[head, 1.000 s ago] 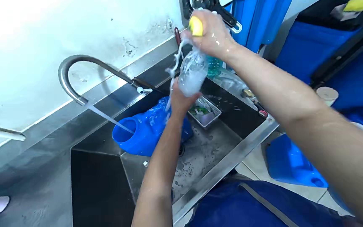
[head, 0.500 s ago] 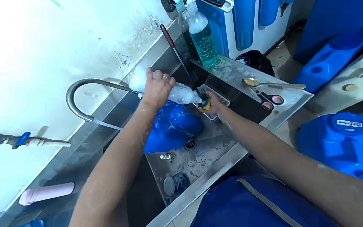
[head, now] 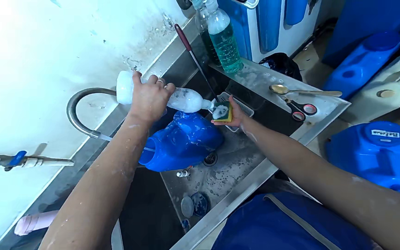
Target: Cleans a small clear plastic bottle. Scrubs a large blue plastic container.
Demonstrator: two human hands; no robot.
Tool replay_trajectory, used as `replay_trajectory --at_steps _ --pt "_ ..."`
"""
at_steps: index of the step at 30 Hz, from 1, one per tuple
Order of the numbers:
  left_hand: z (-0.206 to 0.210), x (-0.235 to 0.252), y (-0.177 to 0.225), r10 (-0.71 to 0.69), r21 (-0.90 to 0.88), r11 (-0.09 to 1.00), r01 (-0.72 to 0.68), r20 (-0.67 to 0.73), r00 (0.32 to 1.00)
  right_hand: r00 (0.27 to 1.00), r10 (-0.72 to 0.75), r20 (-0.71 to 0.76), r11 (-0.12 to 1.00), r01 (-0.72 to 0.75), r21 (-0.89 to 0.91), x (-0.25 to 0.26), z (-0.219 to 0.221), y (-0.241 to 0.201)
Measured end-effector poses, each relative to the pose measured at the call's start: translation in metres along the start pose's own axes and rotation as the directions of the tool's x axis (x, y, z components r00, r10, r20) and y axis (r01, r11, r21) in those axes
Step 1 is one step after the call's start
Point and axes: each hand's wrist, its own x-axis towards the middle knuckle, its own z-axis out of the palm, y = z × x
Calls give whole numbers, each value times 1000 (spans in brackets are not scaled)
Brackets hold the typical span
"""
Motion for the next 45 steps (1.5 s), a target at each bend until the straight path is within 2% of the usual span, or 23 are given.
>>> replay_trajectory --at_steps 4,6,7,8,10,12,14,17,20,21,23,25,26,27,28,30,31,33,37,39,41,43,45 --pt "18 4 -7 -12 -92 996 9 -25 1000 995 -44 85 999 41 34 -5 1 -6" --pt "28 11 -4 -112 -307 944 124 56 992 991 -65 116 996 57 67 -6 -3 -7" --pt "35 19 0 -167 -496 848 186 83 983 992 -77 99 996 72 47 -9 -2 -6" --pt "43 31 9 -220 -699 680 220 92 971 995 -93 21 996 94 -11 -16 5 -5" --pt "65 70 48 -310 -984 158 84 32 950 978 -133 -158 973 99 -209 -34 18 6" --pt "81 121 108 -395 -946 -289 -147 -22 919 957 -136 -258 884 0 -467 -54 23 19" --pt "90 167 166 -483 -860 -441 -256 -13 876 951 -10 -308 773 -188 -606 -79 31 19" --pt "92 196 207 -461 -886 -430 -175 49 886 942 190 -278 663 -332 -671 -86 13 5" --pt "89 169 177 -417 -953 -296 -70 63 907 935 217 -281 516 -354 -780 -88 9 -2" --pt "100 154 156 -524 -979 -201 -26 85 847 948 194 -251 507 -316 -802 -90 11 -2" --pt "138 122 99 -812 -972 -31 233 161 561 967 178 -185 499 -251 -830 -93 16 -2" --pt "191 82 29 -925 -800 -74 595 278 258 962 247 -117 482 -227 -846 -97 15 -1" --pt "217 59 0 -916 -691 -113 714 350 194 949 303 -85 465 -225 -856 -98 11 -1" --pt "235 36 -20 -886 -606 -109 788 419 200 934 355 -48 462 -220 -859 -96 5 -1" --pt "240 16 -34 -836 -567 -56 822 477 272 915 403 13 498 -207 -842 -91 -2 -3" --pt "232 -27 -49 -660 -573 137 808 555 506 913 385 135 623 -150 -768 -82 -10 -9" --pt "228 -51 -53 -549 -552 186 813 628 552 930 322 178 648 -80 -757 -78 -4 -15" --pt "232 -99 -45 -408 -503 225 834 729 550 948 134 289 578 162 -800 -65 21 -38" --pt "196 -131 1 -327 -369 400 839 797 507 880 -139 455 196 474 -858 -39 121 -84" --pt "174 -130 16 -330 -373 399 838 795 510 813 -216 540 42 561 -827 -15 159 -75" --pt "177 -137 25 -333 -397 374 838 786 520 783 -230 578 -283 514 -809 18 169 -15" --pt "194 -153 35 -340 -445 283 850 782 523 812 -134 568 -631 372 -681 37 164 94" --pt "201 -169 38 -359 -478 238 845 765 534 809 45 587 -709 440 -552 29 174 177"
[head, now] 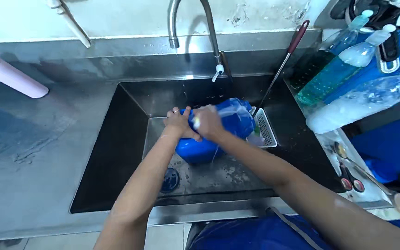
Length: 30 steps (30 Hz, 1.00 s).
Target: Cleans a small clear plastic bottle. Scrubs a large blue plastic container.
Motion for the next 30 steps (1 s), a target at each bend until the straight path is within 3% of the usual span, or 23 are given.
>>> replay_trajectory --at_steps 2,5,7,8,10,12,14,16,17,19,21,23,25,27,30 --pt "5 -12 -10 12 12 1000 -13 25 1000 992 -100 73 995 101 -19 -7 4 1" --pt "19 -18 -13 75 -97 992 -80 -54 996 983 185 -3 979 -184 -82 -10 -43 68" --pt "25 -14 -12 119 -161 978 -135 -108 987 953 266 -144 959 -277 -59 -9 -38 58" --pt "27 -12 -14 141 -155 975 -158 -117 983 961 187 -202 977 -204 -64 -11 -16 36" --pt "34 -9 -19 183 -162 965 -207 -156 971 984 16 -180 1000 -14 12 -12 18 -3" --pt "43 -12 -25 220 -161 954 -254 -201 954 991 -25 -131 999 29 22 -11 10 16" --pt "46 -16 -24 253 -162 946 -282 -179 951 974 194 -116 981 -194 5 -8 -28 53" --pt "45 -15 -18 272 -160 942 -295 -153 950 921 300 -248 950 -312 -11 -12 -24 53" --pt "45 -14 -16 274 -170 939 -300 -162 948 914 251 -317 962 -273 -25 -22 -1 38" --pt "46 -12 -14 273 -179 936 -304 -180 945 882 47 -468 999 -43 20 -54 45 6" --pt "46 -14 -17 280 -161 939 -305 -161 947 845 -68 -530 992 112 52 -94 59 7" --pt "45 -13 -20 309 -130 936 -327 -144 940 904 -42 -424 995 78 67 -137 52 28" --pt "45 -9 -21 339 -111 927 -358 -159 927 975 -5 -224 998 20 64 -144 40 48" --pt "47 -8 -22 345 -113 922 -371 -195 918 997 63 -42 998 -63 21 -95 33 56" --pt "50 -10 -17 298 -101 940 -326 -226 927 991 127 52 982 -118 -148 8 40 68"
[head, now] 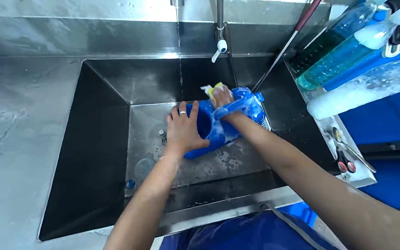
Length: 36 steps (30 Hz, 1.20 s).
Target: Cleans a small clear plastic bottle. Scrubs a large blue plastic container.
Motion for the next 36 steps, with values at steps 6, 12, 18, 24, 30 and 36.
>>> replay_trajectory --at_steps 6,12,18,24,30,36 --pt "-2 8 4 -69 3 998 69 -25 997 993 -101 -54 994 103 33 -131 -3 22" --pt "-3 3 0 13 65 998 -14 17 1000 993 -88 75 994 83 71 -27 -13 10" --pt "1 -2 10 -54 30 998 57 -73 996 990 -87 113 974 61 216 -131 -12 4" --pt "20 0 60 -174 -263 959 106 -247 953 941 328 -85 694 -179 697 -122 -69 -6" --pt "8 8 68 -223 -427 891 151 -123 967 928 304 215 508 -349 788 -158 -18 -140" --pt "-11 6 68 -254 -647 740 182 -19 967 785 618 -52 503 -344 793 -136 -40 -44"
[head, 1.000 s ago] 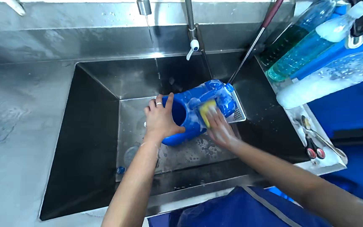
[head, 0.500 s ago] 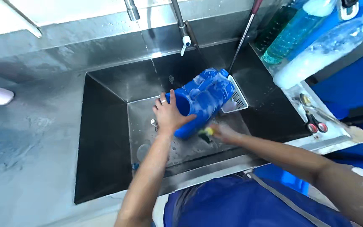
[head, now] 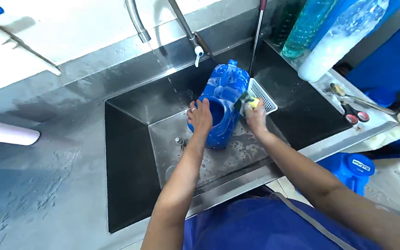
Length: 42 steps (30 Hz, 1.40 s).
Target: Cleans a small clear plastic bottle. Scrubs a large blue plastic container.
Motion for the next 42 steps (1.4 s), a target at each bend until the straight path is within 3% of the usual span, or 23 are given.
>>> replay_trajectory --at_steps 2,4,5,8,10,11,13,15,19,21,22,23,24,25,27,29,31,33,34,37,38,40,42 --pt "-3 4 -8 32 -94 995 -31 2 1000 990 6 143 999 1 -47 -28 29 -10" --pt "-20 10 -35 54 -317 946 -74 -71 996 872 -70 485 989 124 -79 -47 39 -36" --pt "-27 2 -52 43 -395 915 -87 -118 992 825 -147 546 972 223 -75 -39 31 -48" --pt "-11 -29 -100 -78 -365 930 53 -55 995 786 -440 434 787 570 -235 57 6 -75" --pt "40 -38 -111 -140 -449 885 125 0 990 735 -312 602 678 616 -401 111 25 -89" --pt "62 -37 -112 -153 -517 849 112 -38 988 667 -227 710 632 655 -413 117 46 -85" --pt "81 -28 -109 -158 -585 810 36 -158 975 476 -324 818 548 799 -248 119 82 -74" --pt "83 -31 -111 -133 -542 840 31 -150 980 299 -422 856 499 865 -56 120 86 -66" --pt "91 -43 -93 -165 -392 913 113 -103 981 15 -180 983 562 822 91 98 54 -88" --pt "78 -51 -34 -398 -80 916 392 -78 914 -124 -97 988 495 855 156 66 39 -91" --pt "71 -53 -15 -444 141 874 464 -152 883 -185 -82 979 463 863 201 57 27 -92" --pt "61 -56 -15 -330 220 896 385 -247 911 -204 -114 972 479 846 233 58 9 -92" --pt "41 -56 -24 -169 159 966 206 -220 961 -138 -225 965 521 819 239 70 -13 -91" --pt "19 -41 -40 56 115 993 -33 -199 978 21 -390 920 580 782 228 95 -37 -88" --pt "-3 10 -13 266 270 934 -232 -94 959 439 -657 613 659 729 184 162 -60 -61" --pt "16 63 46 170 459 870 -181 64 983 748 -554 366 802 597 -6 234 -49 -1" --pt "66 113 84 -28 608 794 -13 58 998 930 -235 281 968 250 -18 277 -31 66" --pt "100 133 96 -136 694 713 100 -3 991 938 -16 347 999 2 41 296 -33 95" --pt "103 133 95 -150 713 693 106 -1 989 931 -38 362 997 10 80 288 -40 89" --pt "87 120 74 -130 715 698 47 62 990 887 -386 255 912 325 251 234 -48 52" --pt "79 112 67 -111 715 699 5 102 989 885 -379 270 909 302 288 224 -46 43" --pt "54 90 47 -59 715 688 -122 223 973 896 -209 391 961 114 253 221 -34 37" --pt "30 54 25 -76 729 636 -252 384 920 843 -104 528 987 24 156 198 -16 43"
